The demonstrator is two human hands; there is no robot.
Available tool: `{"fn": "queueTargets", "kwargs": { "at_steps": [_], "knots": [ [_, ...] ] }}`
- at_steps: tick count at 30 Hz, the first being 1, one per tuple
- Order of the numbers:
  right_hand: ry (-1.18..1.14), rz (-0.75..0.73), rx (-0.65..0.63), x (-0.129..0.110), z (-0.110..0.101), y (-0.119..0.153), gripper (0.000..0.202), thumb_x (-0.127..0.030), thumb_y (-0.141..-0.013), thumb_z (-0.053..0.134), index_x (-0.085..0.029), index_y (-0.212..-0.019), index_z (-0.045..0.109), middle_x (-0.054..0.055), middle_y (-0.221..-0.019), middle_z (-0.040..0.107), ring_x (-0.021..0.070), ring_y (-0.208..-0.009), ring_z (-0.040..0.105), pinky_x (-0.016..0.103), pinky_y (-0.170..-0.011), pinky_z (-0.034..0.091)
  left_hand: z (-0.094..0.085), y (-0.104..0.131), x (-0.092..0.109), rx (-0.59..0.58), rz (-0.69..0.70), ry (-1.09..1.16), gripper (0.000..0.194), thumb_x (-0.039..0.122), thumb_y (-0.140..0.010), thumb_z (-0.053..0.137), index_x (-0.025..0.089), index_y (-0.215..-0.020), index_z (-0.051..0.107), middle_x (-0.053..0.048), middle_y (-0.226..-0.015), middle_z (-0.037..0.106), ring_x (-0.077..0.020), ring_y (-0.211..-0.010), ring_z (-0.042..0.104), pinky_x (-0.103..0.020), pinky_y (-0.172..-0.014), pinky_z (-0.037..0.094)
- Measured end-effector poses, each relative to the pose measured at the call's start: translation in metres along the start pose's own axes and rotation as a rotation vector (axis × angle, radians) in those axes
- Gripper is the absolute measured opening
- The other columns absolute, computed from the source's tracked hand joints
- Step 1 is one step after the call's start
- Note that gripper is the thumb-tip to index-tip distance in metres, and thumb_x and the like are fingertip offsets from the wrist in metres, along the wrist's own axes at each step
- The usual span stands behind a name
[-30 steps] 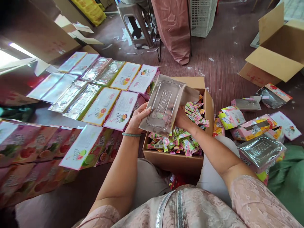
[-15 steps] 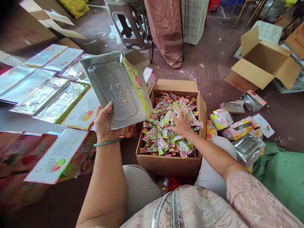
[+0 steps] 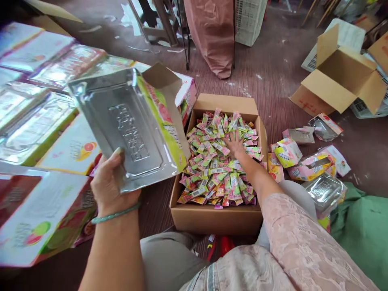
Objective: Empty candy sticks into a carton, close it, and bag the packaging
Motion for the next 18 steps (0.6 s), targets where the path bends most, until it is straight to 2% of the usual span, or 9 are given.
{"fn": "queueTargets", "kwargs": {
  "at_steps": [3, 6, 9, 12, 14, 16, 18],
  "knots": [
    [-0.019, 0.039, -0.014, 0.011, -0.003, -0.023, 0.085, -0.028, -0.098, 0.072, -0.023, -0.174, 0.034, 0.029, -0.180, 0.015, 0.0533, -0.167, -0.010, 0.085, -0.122, 0.020, -0.006, 0.004, 0.002, 0.008, -0.028, -0.038, 0.016, 0.026, -0.067, 0.082, 0.027, -0.083, 0.082, 0.005, -0.092, 0.079, -0.0154, -0.093, 0.072, -0.024, -0.088, 0.063],
    [-0.034, 0.056, -0.018, 0.010, -0.003, -0.029, 0.079, -0.031, -0.101, 0.068, -0.022, -0.173, 0.036, 0.029, -0.180, 0.015, 0.0537, -0.167, -0.011, 0.085, -0.123, 0.018, 0.002, 0.005, -0.001, -0.058, -0.074, -0.056, 0.011, 0.030, -0.074, 0.076, 0.030, -0.082, 0.083, 0.003, -0.094, 0.082, -0.0208, -0.098, 0.075, -0.030, -0.092, 0.066],
    [-0.052, 0.053, -0.050, 0.001, -0.002, -0.018, 0.091, -0.029, -0.094, 0.078, -0.024, -0.173, 0.034, 0.029, -0.179, 0.016, 0.0542, -0.167, -0.007, 0.082, -0.124, 0.021, 0.012, 0.004, -0.011, -0.094, -0.141, 0.009, 0.010, 0.031, -0.072, 0.081, 0.031, -0.082, 0.081, 0.005, -0.094, 0.083, -0.0198, -0.095, 0.076, -0.028, -0.089, 0.067],
    [-0.122, 0.068, -0.113, -0.009, -0.010, 0.007, 0.098, -0.035, -0.091, 0.080, -0.029, -0.175, 0.031, 0.024, -0.181, 0.016, 0.0547, -0.167, -0.002, 0.083, -0.124, 0.023, 0.025, 0.004, -0.020, -0.137, -0.182, 0.099, 0.022, 0.041, -0.069, 0.087, 0.028, -0.085, 0.079, 0.001, -0.101, 0.084, -0.0224, -0.109, 0.077, -0.029, -0.092, 0.067],
    [-0.167, 0.055, -0.182, -0.013, -0.022, 0.028, 0.096, -0.039, -0.088, 0.081, -0.033, -0.173, 0.037, 0.018, -0.183, 0.016, 0.0543, -0.167, 0.007, 0.081, -0.125, 0.026, 0.034, 0.006, -0.025, -0.205, -0.200, 0.121, 0.025, 0.044, -0.071, 0.086, 0.028, -0.089, 0.079, -0.001, -0.109, 0.084, -0.0253, -0.120, 0.075, -0.034, -0.099, 0.066],
    [-0.233, -0.014, -0.190, -0.013, -0.044, 0.051, 0.082, -0.035, -0.085, 0.083, -0.031, -0.162, 0.056, 0.015, -0.181, 0.026, 0.0493, -0.163, 0.029, 0.070, -0.127, 0.035, 0.045, 0.010, -0.031, -0.279, -0.219, 0.127, 0.023, 0.041, -0.073, 0.086, 0.028, -0.090, 0.078, -0.001, -0.113, 0.084, -0.0253, -0.124, 0.073, -0.035, -0.103, 0.064],
    [-0.423, -0.089, -0.038, -0.007, -0.078, 0.080, 0.057, -0.032, -0.091, 0.076, -0.025, -0.147, 0.070, 0.015, -0.170, 0.047, 0.0387, -0.151, 0.051, 0.058, -0.126, 0.043, 0.058, 0.019, -0.035, -0.332, -0.213, 0.140, 0.026, 0.036, -0.072, 0.087, 0.028, -0.095, 0.078, 0.000, -0.117, 0.083, -0.0235, -0.124, 0.073, -0.034, -0.105, 0.062]
  ]
}}
Point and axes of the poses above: each hand's wrist, its own y-axis away from the middle knuckle, its own z-axis out of the palm, x = y × z, the point moved 4 cm from there along -y, towards the middle knuckle
